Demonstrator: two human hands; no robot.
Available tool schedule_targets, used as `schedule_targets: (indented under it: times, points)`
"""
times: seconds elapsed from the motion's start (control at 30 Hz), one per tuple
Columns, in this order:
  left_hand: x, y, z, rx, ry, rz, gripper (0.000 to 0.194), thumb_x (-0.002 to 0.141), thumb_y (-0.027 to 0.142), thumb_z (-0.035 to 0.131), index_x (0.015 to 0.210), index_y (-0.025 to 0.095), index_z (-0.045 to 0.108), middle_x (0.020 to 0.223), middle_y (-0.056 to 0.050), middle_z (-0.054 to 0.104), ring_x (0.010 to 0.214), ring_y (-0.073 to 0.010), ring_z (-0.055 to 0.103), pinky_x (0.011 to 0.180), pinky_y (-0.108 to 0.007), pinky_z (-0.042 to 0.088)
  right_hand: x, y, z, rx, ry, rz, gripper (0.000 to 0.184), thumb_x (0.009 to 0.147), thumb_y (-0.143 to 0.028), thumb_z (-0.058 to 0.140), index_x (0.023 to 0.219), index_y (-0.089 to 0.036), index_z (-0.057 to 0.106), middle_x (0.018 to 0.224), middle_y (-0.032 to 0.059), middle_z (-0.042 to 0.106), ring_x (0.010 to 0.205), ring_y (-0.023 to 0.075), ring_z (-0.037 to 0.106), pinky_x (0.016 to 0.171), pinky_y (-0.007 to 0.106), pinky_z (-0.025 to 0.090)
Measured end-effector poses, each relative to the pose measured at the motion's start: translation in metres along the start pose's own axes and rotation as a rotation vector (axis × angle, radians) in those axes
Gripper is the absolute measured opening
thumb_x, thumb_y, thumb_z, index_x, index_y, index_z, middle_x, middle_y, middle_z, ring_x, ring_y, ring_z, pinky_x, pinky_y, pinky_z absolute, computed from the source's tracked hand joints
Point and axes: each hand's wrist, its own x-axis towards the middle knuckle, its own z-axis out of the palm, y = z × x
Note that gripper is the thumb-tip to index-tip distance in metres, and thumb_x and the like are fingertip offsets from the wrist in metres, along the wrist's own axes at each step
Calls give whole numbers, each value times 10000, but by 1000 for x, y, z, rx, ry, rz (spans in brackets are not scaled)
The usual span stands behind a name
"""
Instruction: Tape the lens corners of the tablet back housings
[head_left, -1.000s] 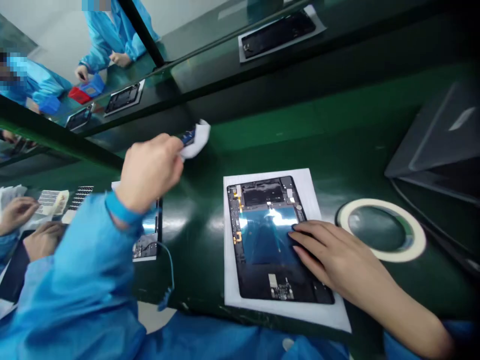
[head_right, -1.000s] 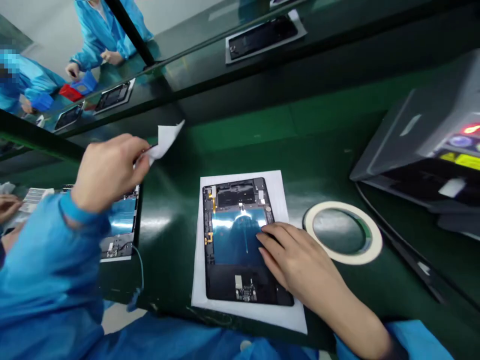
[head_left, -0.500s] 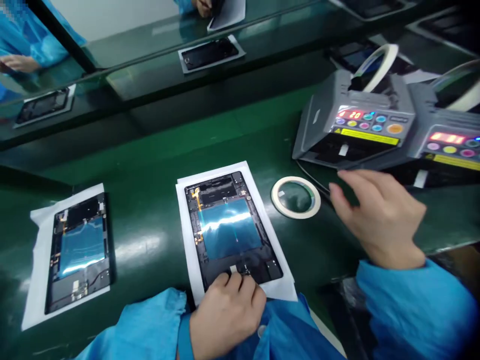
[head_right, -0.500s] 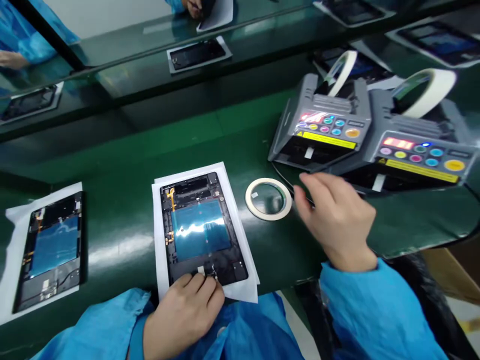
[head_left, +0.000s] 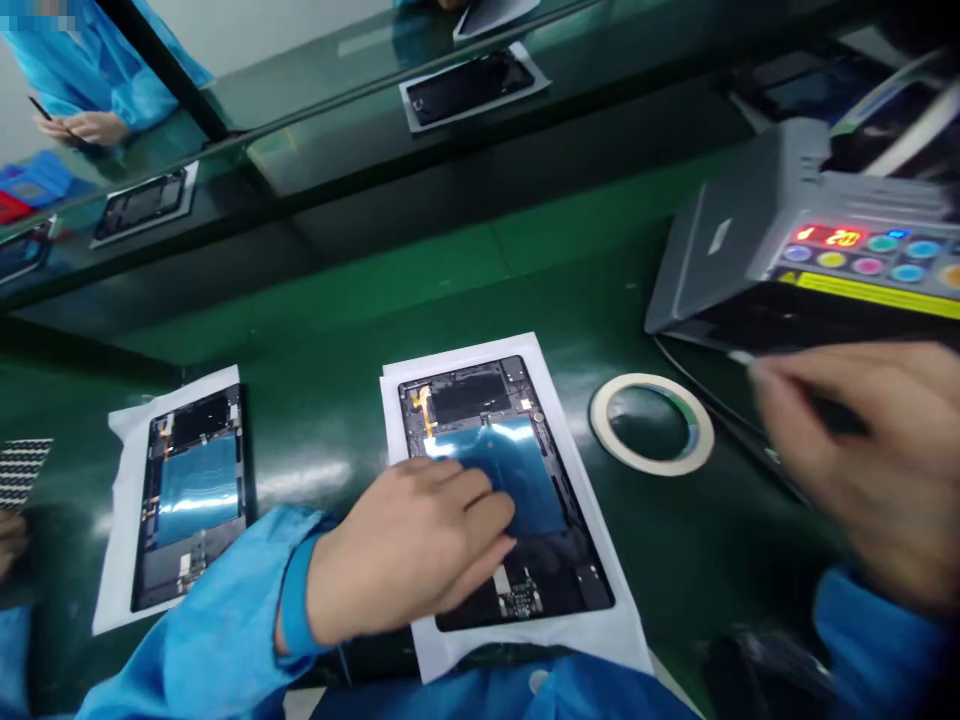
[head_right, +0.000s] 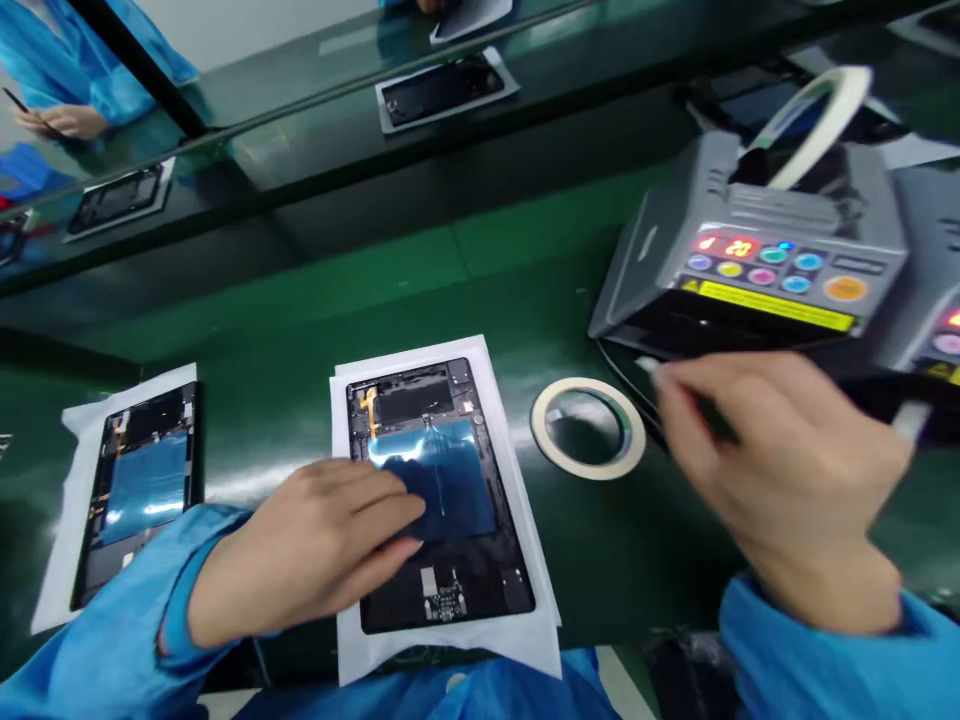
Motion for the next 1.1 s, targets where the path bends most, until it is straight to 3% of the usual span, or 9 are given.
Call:
schedule_targets:
  times: [0.2, 0.37, 0.47, 0.63, 0.87, 1.1]
  points:
    - [56, -37, 40, 253, 88, -110, 196, 1015, 313, 554, 910, 163, 625, 794, -31, 639, 707, -210, 646, 538, -332, 461, 60, -28, 46, 128, -57, -76, 252, 972, -321, 550, 1156, -235, 699, 1069, 91, 719, 940, 217, 687, 739, 312, 550]
    - [75, -41, 62, 319, 197, 7, 179, 1024, 158, 461, 1021, 139, 639, 797, -26, 628, 720, -182, 626, 573, -312, 456, 84, -31, 68, 176, -73, -180, 231, 984, -172, 507, 1149, -186, 669, 1068, 65, 728, 904, 176, 694, 750, 305, 562]
    - [73, -38, 63, 320, 198, 7, 256, 1028, 138, 416, 1112, 97, 654, 860, -50, 651, 750, -177, 608, 595, -310, 448, 83, -29, 69, 177, -126, -210, 288, 980, -163, 485, 1201, -186, 667, 1091, 72, 715, 929, 199, 674, 748, 338, 563]
    - [70, -36, 59, 338, 159, 23, 277, 1025, 122, 421, 1130, 66, 671, 952, -88, 675, 798, -185, 600, 642, -317, 438, 85, -30, 65, 246, -224, -144, 343, 974, -197, 460, 1235, -198, 682, 1111, 89, 689, 948, 203, 654, 762, 350, 559]
    - [64, -28, 61, 361, 155, -65, 297, 964, 199, 601, 1188, 16, 670, 1131, -149, 703, 912, -247, 636, 747, -356, 486, 89, -30, 65, 227, -187, -163, 340, 982, -253, 445, 1195, -177, 698, 1066, 91, 695, 916, 209, 648, 750, 351, 539]
    - [66, -12, 58, 411, 60, -175, 374, 942, 200, 619, 1260, 5, 638, 1232, -208, 677, 970, -295, 656, 773, -395, 541, 93, -31, 65, 194, -179, -179, 336, 982, -241, 442, 1181, -176, 704, 1037, 78, 699, 891, 197, 656, 736, 333, 534]
